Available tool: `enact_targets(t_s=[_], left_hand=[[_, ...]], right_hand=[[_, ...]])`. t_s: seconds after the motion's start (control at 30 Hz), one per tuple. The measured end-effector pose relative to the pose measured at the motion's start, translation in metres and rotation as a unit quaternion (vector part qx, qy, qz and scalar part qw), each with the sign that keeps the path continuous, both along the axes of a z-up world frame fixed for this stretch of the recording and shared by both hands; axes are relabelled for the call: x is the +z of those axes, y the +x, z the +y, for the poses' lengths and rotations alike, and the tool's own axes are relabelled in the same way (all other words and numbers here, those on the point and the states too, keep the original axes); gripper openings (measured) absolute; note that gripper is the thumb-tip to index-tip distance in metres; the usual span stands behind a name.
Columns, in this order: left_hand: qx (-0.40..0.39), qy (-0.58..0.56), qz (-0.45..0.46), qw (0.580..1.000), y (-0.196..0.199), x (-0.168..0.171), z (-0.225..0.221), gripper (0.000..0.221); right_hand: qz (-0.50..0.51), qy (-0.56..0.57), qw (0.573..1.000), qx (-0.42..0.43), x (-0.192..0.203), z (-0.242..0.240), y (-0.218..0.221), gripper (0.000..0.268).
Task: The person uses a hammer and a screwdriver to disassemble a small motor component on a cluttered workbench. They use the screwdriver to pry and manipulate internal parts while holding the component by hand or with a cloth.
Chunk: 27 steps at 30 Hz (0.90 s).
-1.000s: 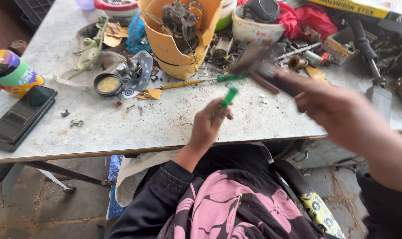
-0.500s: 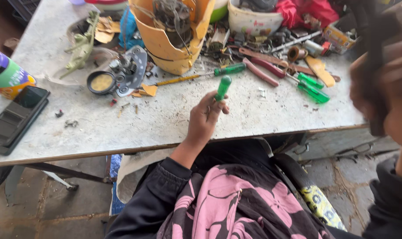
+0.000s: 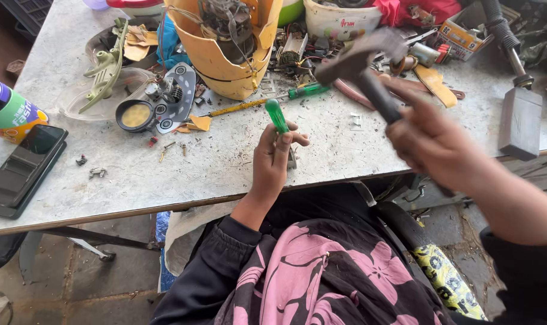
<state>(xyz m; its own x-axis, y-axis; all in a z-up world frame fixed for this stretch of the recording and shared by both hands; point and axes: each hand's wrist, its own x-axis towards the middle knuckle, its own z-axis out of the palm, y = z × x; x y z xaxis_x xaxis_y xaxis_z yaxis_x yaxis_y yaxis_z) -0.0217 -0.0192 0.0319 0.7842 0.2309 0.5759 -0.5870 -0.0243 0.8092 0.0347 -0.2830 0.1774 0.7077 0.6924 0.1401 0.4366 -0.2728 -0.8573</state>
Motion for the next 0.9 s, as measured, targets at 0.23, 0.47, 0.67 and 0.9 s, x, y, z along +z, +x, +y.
enact_targets(t_s=[0.23,0.47,0.67,0.9], left_hand=[[0.045,0.067,0.029,0.996,-0.009,0.001,-0.004,0.024],[0.055,0.081,0.024,0.995,-0.012,0.003,-0.003,0.024],[0.033,0.064,0.001,0.997,-0.011,-0.001,-0.002,0.026],[0.026,0.045,0.046,0.998,-0.016,0.007,-0.001,0.042]], right_hand=[[-0.18,-0.304,0.931,-0.087,-0.067,0.048,0.01,0.061],[-0.374,-0.281,0.881,-0.078,-0.103,0.084,0.027,0.05],[-0.367,-0.103,0.924,-0.022,-0.119,0.085,0.019,0.046],[-0.281,-0.042,0.959,0.013,-0.136,0.099,0.002,0.058]])
